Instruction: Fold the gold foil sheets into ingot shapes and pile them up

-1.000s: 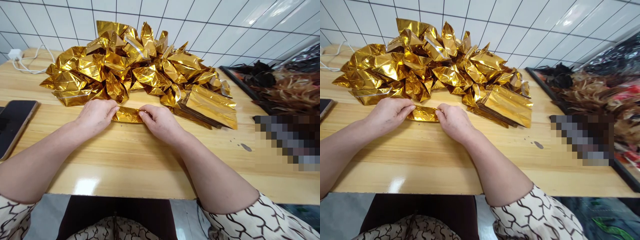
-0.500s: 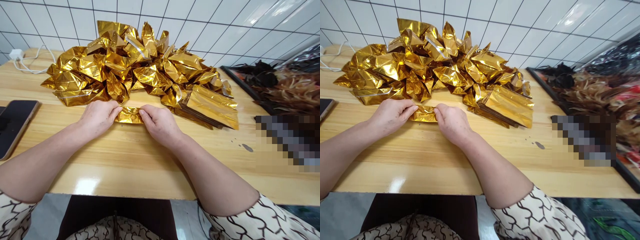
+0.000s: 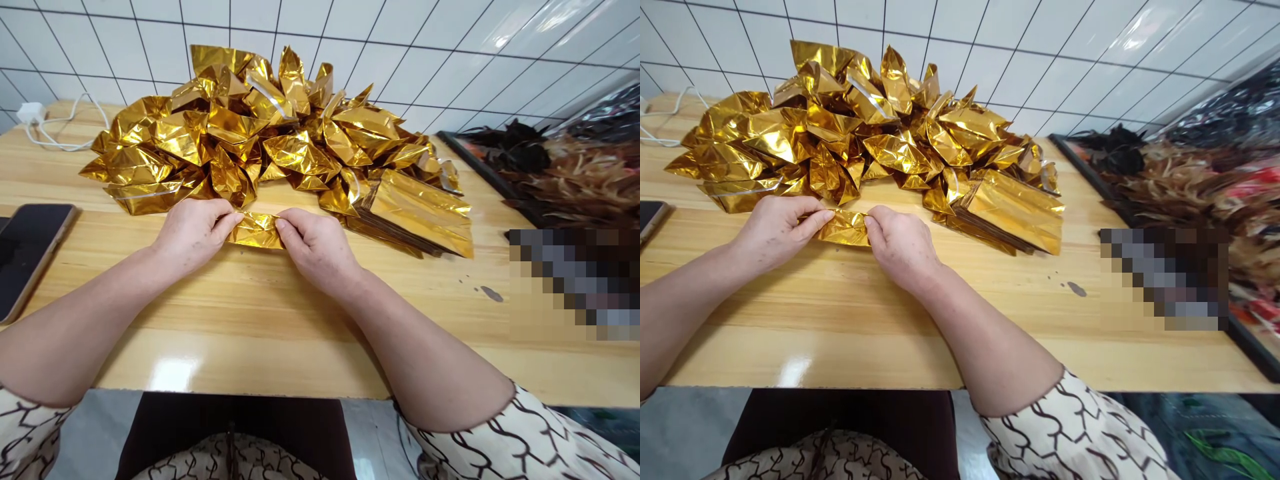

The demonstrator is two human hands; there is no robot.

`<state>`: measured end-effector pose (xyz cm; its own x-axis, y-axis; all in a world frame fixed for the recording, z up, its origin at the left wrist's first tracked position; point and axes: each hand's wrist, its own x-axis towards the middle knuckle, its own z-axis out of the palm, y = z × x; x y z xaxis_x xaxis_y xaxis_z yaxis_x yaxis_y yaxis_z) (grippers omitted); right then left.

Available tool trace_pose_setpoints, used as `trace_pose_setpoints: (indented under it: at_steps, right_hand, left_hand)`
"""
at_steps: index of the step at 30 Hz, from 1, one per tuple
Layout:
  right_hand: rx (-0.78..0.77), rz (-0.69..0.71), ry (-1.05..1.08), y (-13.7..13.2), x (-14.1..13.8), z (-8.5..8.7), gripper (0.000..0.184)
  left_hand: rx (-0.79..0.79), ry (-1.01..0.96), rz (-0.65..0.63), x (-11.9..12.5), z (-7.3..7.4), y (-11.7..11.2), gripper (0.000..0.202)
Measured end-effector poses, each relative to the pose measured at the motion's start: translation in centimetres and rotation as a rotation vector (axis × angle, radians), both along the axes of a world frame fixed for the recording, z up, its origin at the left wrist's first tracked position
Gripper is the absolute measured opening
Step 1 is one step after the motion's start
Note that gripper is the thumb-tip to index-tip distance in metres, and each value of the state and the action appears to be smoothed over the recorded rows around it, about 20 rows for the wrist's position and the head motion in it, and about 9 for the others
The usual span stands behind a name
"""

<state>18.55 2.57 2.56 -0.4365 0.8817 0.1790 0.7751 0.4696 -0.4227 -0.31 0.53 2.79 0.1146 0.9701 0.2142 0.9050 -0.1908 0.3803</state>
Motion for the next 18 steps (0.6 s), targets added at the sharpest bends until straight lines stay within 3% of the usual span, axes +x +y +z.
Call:
trace_pose_setpoints:
  at_steps: [6,13,18]
  right_hand:
    - [0.016,-0.019,-0.077,-0.2,-0.1,0.2,0.035]
    - [0.036,-0.028,-0.071,0.1,0.3,-0.1,0.034]
    - [0.005,-0.041,-0.158,-0.2,0.0,0.1,0.036]
  left_hand:
    - [0.001,-0.056,0.03,0.2,0.1,-0.2,0.028]
    - [0.004,-0.268,-0.02,0.1,-0.3,0.0,0.039]
    - [-0.005,-0.318,-0.022,0.2,-0.9,0.0,0.031]
